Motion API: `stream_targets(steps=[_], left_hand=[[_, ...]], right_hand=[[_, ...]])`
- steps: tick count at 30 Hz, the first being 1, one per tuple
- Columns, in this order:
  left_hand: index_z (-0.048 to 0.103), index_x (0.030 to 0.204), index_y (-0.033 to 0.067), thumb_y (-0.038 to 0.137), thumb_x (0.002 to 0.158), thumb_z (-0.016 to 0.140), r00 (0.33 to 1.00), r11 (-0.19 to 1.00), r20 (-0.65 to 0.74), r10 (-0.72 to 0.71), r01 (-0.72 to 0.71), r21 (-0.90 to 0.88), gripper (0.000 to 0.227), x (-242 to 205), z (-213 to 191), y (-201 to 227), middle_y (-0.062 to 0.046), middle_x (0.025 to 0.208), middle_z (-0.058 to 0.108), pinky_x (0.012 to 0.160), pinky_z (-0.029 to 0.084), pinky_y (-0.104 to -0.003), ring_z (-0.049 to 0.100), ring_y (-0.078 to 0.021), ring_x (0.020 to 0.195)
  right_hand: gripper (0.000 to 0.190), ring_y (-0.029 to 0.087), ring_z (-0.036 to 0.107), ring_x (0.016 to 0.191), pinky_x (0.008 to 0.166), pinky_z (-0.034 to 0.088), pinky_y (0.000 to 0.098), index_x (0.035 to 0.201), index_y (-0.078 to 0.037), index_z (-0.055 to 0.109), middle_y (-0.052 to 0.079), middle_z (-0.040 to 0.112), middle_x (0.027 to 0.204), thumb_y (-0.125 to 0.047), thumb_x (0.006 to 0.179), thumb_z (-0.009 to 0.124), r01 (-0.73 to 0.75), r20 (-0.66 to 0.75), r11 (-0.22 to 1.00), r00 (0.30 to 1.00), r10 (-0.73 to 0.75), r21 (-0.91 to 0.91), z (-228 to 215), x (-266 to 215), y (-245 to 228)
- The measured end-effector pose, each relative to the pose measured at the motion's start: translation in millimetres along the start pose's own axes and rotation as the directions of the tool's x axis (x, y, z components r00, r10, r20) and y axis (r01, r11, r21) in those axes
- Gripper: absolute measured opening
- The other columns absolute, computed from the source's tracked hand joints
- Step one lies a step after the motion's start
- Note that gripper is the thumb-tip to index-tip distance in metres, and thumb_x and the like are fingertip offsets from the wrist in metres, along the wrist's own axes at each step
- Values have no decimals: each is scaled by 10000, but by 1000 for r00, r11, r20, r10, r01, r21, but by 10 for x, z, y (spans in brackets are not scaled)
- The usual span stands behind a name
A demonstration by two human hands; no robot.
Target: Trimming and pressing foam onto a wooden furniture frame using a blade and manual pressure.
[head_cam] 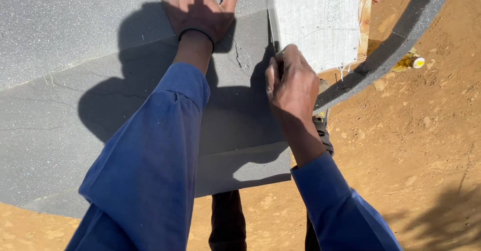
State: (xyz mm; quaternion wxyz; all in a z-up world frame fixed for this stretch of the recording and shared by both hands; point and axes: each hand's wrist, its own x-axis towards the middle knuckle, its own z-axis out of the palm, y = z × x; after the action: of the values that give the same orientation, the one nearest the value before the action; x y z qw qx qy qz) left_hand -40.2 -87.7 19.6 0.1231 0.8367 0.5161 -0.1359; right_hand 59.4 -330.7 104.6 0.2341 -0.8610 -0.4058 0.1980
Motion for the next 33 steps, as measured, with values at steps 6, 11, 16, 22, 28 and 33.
stream_targets(steps=[6, 11, 16, 22, 28, 33], left_hand=[[235, 2011, 200, 984, 1268, 388, 996, 999, -82, 14, -12, 33, 1091, -29, -19, -27, -178, 2083, 216, 1519, -14, -745, 156, -477, 1925], [523, 1875, 69, 925, 1238, 564, 946, 994, -318, 68, -90, -55, 1068, 25, 178, -109, -249, 1934, 492, 1493, 47, -767, 318, -494, 1818], [476, 1897, 47, 907, 1267, 541, 937, 991, -338, 90, -118, -65, 1068, 30, 97, -114, -276, 1950, 445, 1498, 72, -770, 316, -517, 1832], [486, 1903, 71, 760, 1278, 790, 957, 994, -280, 82, -100, -49, 979, 85, 235, -185, -272, 1959, 433, 1453, 1, -809, 263, -557, 1812], [607, 1809, 5, 779, 1231, 550, 938, 991, -327, 114, -129, -25, 968, 144, 341, -233, -313, 1874, 518, 1405, -41, -821, 313, -583, 1751], [554, 1866, 17, 800, 1241, 673, 945, 994, -313, 95, -106, -19, 1009, 232, 456, -276, -317, 1910, 489, 1417, -35, -783, 315, -543, 1782]], right_hand=[[151, 276, 630, 754, 617, 534, 492, 1086, -119, 702, 79, 708, 964, -155, 1214, 774, -98, -29, 994, 995, 99, 38, 96, -648, 198], [238, 212, 537, 719, 548, 430, 398, 1118, -105, 616, 71, 591, 898, -204, 1333, 600, 177, -140, 984, 975, -171, 29, 252, 283, 164], [166, 270, 555, 672, 561, 520, 483, 1137, -132, 517, 64, 606, 868, -55, 1156, 663, 29, 30, 998, 999, -30, 52, 156, 458, -52], [120, 275, 700, 824, 545, 490, 433, 1174, -107, 715, 96, 751, 1053, -155, 1284, 708, -38, 40, 999, 999, 38, 12, 52, -1078, 402], [135, 214, 654, 712, 628, 641, 446, 1226, -143, 645, 63, 744, 1048, -239, 1317, 624, -11, -8, 998, 1000, 11, -59, 266, -364, 277], [138, 232, 644, 605, 471, 625, 434, 1287, -160, 640, 45, 664, 943, -230, 1308, 524, -8, 57, 998, 998, 11, -65, 201, -533, 319]])
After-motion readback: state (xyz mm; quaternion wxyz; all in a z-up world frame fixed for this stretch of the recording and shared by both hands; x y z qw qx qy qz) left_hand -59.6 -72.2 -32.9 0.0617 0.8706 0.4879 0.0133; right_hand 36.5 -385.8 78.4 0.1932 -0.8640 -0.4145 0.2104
